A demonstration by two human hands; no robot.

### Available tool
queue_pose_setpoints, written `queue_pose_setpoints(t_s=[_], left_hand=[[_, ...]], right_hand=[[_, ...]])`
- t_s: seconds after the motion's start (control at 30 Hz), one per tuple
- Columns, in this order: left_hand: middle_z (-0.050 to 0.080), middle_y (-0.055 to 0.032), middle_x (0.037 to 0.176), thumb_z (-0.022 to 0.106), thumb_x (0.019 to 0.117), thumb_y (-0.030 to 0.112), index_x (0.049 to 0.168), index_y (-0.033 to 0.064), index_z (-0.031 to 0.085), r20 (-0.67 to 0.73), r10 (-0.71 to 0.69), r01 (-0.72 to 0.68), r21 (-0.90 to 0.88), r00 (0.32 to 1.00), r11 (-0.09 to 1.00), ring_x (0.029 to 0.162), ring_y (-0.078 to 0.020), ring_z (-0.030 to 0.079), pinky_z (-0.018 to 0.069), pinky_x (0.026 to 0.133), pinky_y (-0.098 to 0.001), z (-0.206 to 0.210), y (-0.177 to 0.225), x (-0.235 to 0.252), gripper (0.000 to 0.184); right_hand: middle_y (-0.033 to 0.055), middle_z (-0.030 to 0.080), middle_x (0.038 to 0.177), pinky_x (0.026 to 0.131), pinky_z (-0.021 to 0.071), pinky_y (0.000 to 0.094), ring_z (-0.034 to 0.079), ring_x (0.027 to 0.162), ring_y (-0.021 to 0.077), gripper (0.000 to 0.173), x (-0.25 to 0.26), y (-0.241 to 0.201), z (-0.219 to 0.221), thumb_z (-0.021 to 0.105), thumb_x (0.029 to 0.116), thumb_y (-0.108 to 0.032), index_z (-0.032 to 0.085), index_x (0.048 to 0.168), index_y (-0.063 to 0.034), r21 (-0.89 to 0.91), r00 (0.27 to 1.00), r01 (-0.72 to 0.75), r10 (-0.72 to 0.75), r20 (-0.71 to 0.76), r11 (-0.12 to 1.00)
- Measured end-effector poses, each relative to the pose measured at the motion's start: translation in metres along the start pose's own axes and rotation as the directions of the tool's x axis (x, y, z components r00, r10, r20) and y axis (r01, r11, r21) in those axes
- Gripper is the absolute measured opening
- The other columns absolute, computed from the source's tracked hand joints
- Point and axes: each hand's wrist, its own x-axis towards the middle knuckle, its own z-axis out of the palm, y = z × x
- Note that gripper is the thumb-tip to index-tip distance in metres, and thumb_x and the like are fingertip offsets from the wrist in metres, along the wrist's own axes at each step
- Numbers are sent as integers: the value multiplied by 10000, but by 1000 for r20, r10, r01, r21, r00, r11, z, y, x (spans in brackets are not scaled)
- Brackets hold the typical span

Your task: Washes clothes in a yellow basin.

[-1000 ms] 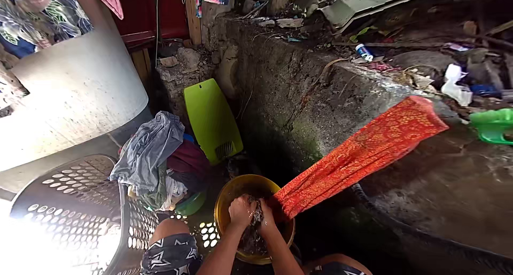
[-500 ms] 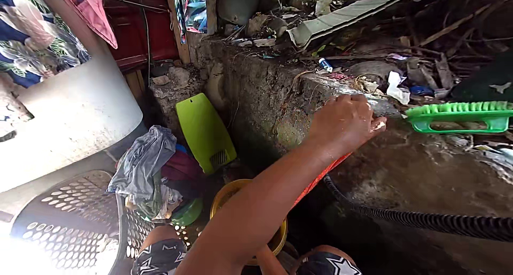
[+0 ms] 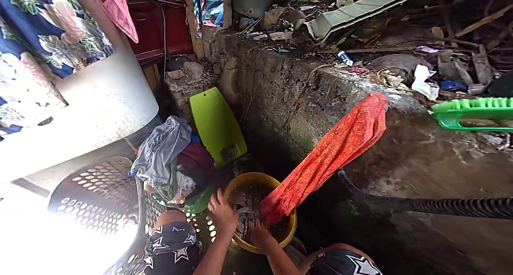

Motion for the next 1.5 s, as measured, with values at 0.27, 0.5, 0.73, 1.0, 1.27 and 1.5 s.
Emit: queue_pose_setpoints(t_s=[0.27, 0.5, 0.73, 1.0, 1.27, 1.5], left_hand=[[548, -321, 1380, 587, 1016, 103, 1620, 45, 123, 419, -132, 323, -426, 898, 845, 1109, -432, 676, 583, 884, -562, 28, -66, -19, 764], [481, -320, 1469, 601, 995, 48, 1609, 22, 159, 348, -246, 407, -536, 905, 739, 1302, -426, 553, 476, 1055, -545, 13, -97, -48, 757], [400, -314, 1540, 648, 967, 35, 1641, 85, 113, 363, -294, 457, -541, 884, 706, 1327, -441, 519, 491, 1021, -567, -14, -107, -69, 862], [492, -255, 1486, 585, 892, -89, 1493, 6, 468, 117, 146, -84, -420, 982, 903, 1289, -350, 580, 524, 1037, -435, -42, -90, -56, 620], [549, -301, 1408, 733, 895, 18, 1471, -54, 448, 522, 182, 100, -465, 833, 880, 1299, -394, 558, 462, 1086, -533, -17, -82, -22, 647], [667, -261, 1188, 702, 936, 147, 1201, -74, 654, 282, 152, 17, -517, 947, 856, 1134, -359, 641, 489, 1003, -545, -67, -49, 5, 349]], right_hand=[[284, 136, 1679, 1135, 323, 697, 268, 1500, 512, 628, -13, -11, 8, 417, 1093, -360, 238, 1629, -86, -87, 992, -17, 28, 123, 996], [281, 205, 1662, 1145, 319, 678, 271, 1502, 498, 594, -23, -39, 26, 443, 1093, -278, 278, 1603, -22, -128, 966, 133, -100, 240, 983], [299, 517, 1463, 1125, 332, 675, 463, 1392, 459, 567, -3, -54, 44, 534, 1048, -384, 546, 1407, 55, -137, 935, 102, -48, 350, 985], [258, 603, 1375, 1059, 448, 632, 568, 1291, 434, 455, 4, -50, 11, 681, 958, -201, 605, 1366, -13, 62, 991, 130, -130, -11, 989], [84, 678, 934, 762, 534, 395, 638, 859, 153, 180, -181, -107, -165, 720, 811, 27, 688, 980, -27, 245, 608, 680, -345, -715, 691], [287, 642, 1237, 1002, 473, 587, 619, 1174, 418, 432, -93, -68, -127, 707, 947, -219, 614, 1292, 25, 255, 813, 371, -180, -554, 893]])
